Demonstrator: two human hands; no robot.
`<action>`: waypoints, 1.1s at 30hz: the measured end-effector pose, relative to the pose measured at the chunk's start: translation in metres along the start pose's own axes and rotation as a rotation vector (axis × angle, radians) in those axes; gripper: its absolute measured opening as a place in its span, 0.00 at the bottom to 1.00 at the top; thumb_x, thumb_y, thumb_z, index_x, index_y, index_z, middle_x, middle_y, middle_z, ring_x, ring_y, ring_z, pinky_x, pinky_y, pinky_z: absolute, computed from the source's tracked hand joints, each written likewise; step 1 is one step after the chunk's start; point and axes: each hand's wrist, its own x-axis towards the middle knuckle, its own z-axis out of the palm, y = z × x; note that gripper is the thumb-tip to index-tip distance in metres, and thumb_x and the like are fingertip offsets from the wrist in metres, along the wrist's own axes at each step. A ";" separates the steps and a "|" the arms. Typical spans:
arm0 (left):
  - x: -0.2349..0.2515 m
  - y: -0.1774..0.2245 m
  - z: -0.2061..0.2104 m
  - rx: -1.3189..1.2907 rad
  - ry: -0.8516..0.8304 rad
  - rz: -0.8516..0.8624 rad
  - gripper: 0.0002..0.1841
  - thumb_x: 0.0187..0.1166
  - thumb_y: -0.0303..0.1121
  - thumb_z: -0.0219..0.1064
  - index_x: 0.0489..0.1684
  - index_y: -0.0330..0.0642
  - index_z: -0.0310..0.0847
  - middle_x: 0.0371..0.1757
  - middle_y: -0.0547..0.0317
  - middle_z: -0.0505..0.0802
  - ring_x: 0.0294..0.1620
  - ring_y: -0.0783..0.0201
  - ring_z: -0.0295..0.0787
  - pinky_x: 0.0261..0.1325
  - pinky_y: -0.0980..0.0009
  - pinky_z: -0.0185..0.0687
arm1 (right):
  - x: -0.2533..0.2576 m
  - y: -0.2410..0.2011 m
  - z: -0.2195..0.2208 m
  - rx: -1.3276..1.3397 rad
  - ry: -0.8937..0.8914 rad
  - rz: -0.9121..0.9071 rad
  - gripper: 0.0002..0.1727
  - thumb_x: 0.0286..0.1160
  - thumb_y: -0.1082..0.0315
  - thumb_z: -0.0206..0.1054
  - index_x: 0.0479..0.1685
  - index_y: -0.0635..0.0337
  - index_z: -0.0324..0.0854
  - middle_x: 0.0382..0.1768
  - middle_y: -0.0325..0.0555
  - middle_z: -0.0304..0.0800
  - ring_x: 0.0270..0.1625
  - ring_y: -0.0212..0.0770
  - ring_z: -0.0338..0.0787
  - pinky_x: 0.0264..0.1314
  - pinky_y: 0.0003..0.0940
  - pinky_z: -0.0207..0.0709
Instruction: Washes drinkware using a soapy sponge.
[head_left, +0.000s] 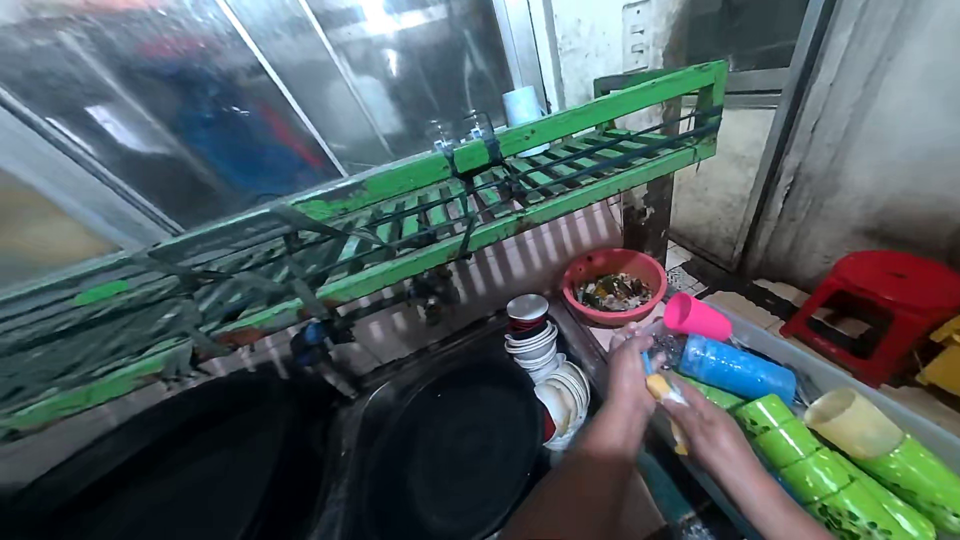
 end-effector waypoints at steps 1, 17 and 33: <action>0.002 0.006 -0.001 0.028 -0.005 0.042 0.22 0.84 0.22 0.56 0.78 0.36 0.67 0.70 0.41 0.81 0.62 0.51 0.84 0.60 0.54 0.83 | 0.003 0.006 -0.006 -0.092 -0.021 0.034 0.26 0.90 0.63 0.54 0.85 0.60 0.69 0.77 0.62 0.79 0.76 0.57 0.82 0.80 0.56 0.70; -0.014 0.004 -0.028 0.012 0.045 -0.084 0.20 0.89 0.29 0.55 0.79 0.37 0.68 0.66 0.41 0.85 0.53 0.51 0.88 0.48 0.56 0.87 | 0.040 0.057 -0.014 -0.211 -0.219 0.306 0.22 0.85 0.63 0.63 0.75 0.60 0.79 0.68 0.61 0.86 0.71 0.56 0.85 0.77 0.57 0.73; -0.027 -0.005 0.043 0.174 -0.019 0.018 0.21 0.96 0.41 0.47 0.57 0.32 0.81 0.44 0.48 0.88 0.44 0.60 0.84 0.51 0.62 0.82 | 0.015 -0.008 -0.016 0.055 0.190 -0.138 0.30 0.87 0.60 0.49 0.86 0.60 0.68 0.86 0.59 0.66 0.88 0.53 0.67 0.88 0.54 0.62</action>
